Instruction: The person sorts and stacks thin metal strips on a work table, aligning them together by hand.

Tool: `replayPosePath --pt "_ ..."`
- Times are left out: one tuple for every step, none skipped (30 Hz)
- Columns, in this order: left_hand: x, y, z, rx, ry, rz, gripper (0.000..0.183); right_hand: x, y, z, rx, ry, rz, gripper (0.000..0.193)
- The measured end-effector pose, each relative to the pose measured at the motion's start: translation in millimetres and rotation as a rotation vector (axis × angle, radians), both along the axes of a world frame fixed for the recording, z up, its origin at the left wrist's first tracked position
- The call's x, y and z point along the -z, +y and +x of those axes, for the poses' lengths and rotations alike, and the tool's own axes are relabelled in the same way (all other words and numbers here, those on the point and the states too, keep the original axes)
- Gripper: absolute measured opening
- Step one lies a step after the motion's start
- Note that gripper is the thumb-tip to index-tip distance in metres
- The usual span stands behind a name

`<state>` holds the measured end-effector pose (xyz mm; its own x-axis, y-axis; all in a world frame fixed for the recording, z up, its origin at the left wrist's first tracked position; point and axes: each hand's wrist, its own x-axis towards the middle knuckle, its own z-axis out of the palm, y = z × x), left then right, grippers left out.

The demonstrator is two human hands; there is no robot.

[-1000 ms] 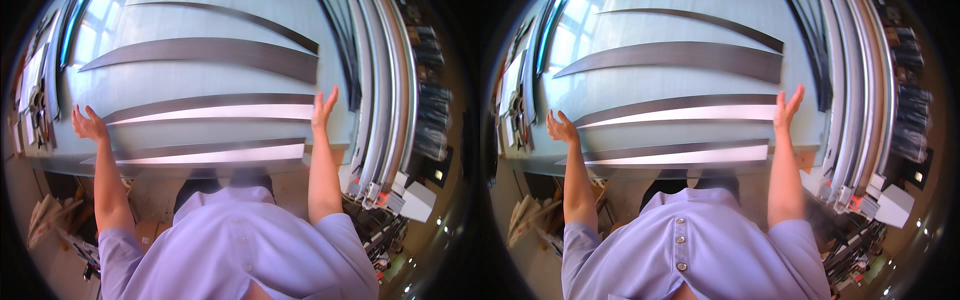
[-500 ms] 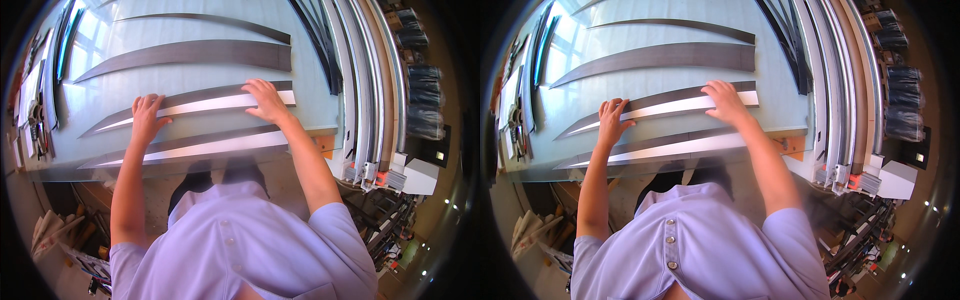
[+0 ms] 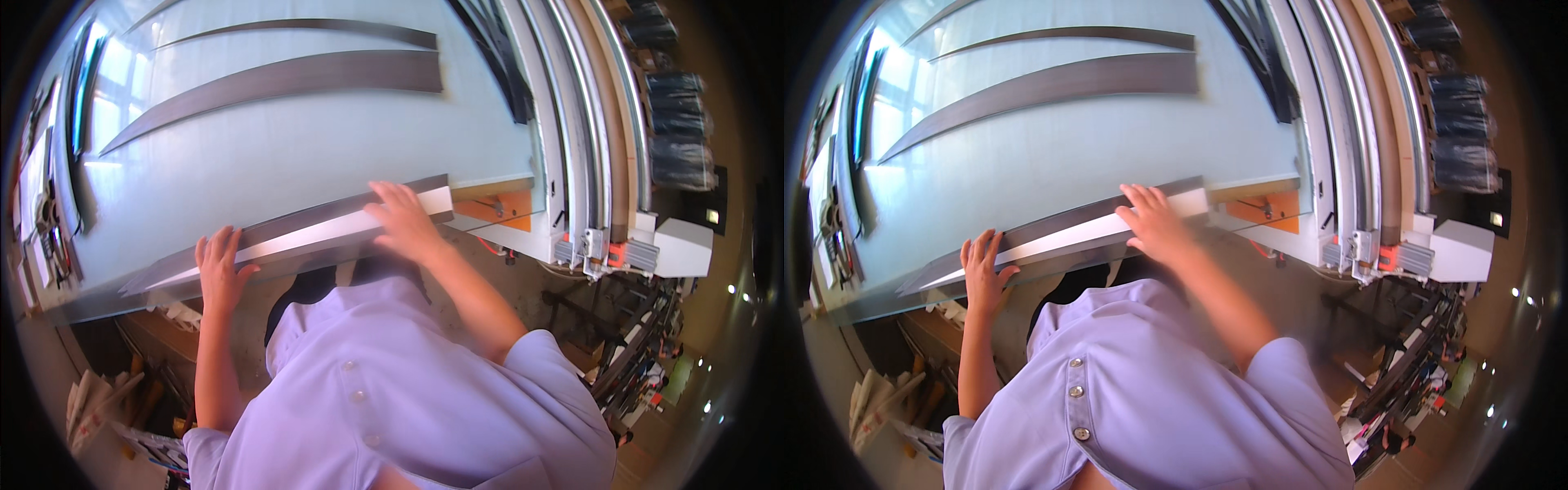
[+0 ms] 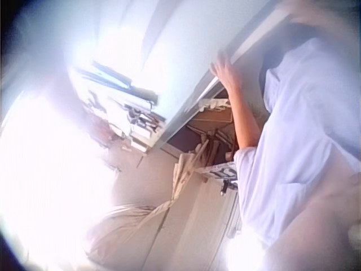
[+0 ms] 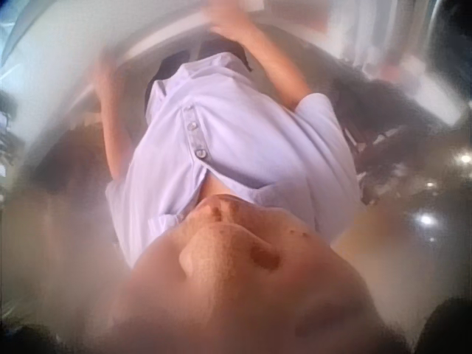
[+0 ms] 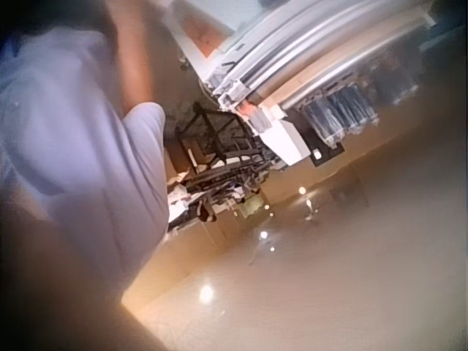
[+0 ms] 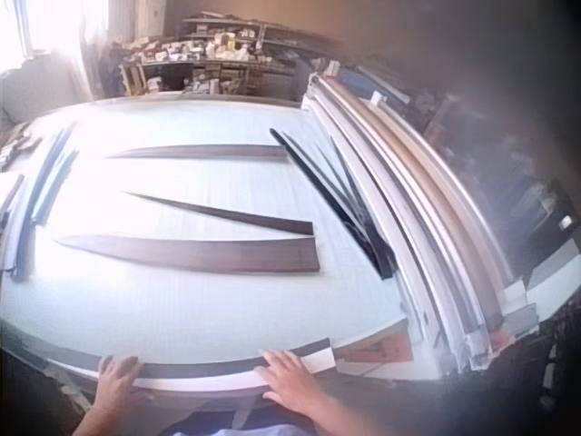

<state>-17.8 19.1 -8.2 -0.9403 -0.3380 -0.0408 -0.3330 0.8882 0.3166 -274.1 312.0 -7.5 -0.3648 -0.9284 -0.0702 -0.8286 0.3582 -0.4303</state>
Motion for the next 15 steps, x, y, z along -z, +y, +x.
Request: replayPosePath --pt "1.2 0.4 0.1 0.002 0.002 0.008 0.077 3.4 0.3 -0.1 -0.002 0.006 0.003 0.06" --pt "2.3 1.0 -1.0 0.004 0.003 0.017 0.078 5.9 1.1 -0.7 -0.004 0.011 0.007 0.06" --pt "1.8 0.5 -1.0 0.001 0.003 0.016 0.078 7.7 0.2 -0.6 -0.01 0.014 0.002 0.059" --pt "1.7 0.3 -2.4 0.008 0.005 0.017 0.078 6.5 0.2 -0.2 -0.003 0.019 0.006 0.06" --pt "1.2 -0.2 -4.9 0.018 0.012 0.025 0.078 6.2 0.9 -0.8 0.005 0.02 0.004 0.06" --pt "-1.0 -1.4 -5.3 0.025 0.012 0.031 0.078 6.9 0.4 0.2 0.011 0.015 -0.001 0.06" --pt "-2.7 -1.5 -5.9 0.031 0.012 0.037 0.079 7.4 0.7 0.7 0.017 0.009 -0.006 0.061" --pt "-3.9 -0.8 -6.6 0.033 0.0 0.034 0.079 8.3 1.7 1.1 0.02 0.006 -0.011 0.062" --pt "-5.5 -1.5 -6.9 0.033 -0.011 0.028 0.079 9.6 1.2 1.4 0.021 0.004 -0.02 0.063" --pt "-6.8 -1.8 -6.9 0.032 -0.023 0.023 0.079 10.2 1.0 1.6 0.022 0.002 -0.029 0.064" --pt "-6.4 -1.5 -6.1 0.029 -0.027 0.032 0.081 9.0 1.2 1.3 0.021 -0.031 -0.026 0.065" --pt "-5.5 -2.6 -8.2 0.025 -0.024 0.036 0.082 5.9 -0.4 -2.6 0.018 -0.056 -0.028 0.065" --pt "-6.7 -3.2 -10.3 0.02 -0.021 0.04 0.084 2.9 -1.3 -6.4 0.014 -0.081 -0.03 0.066" --pt "-11.7 -1.5 -9.8 -0.001 -0.059 0.074 0.081 0.3 0.0 -9.7 0.026 -0.161 -0.064 0.064" --pt "-12.3 -3.0 -14.0 -0.003 -0.027 0.059 0.079 3.2 -0.1 -16.4 0.081 -0.214 -0.145 0.052"
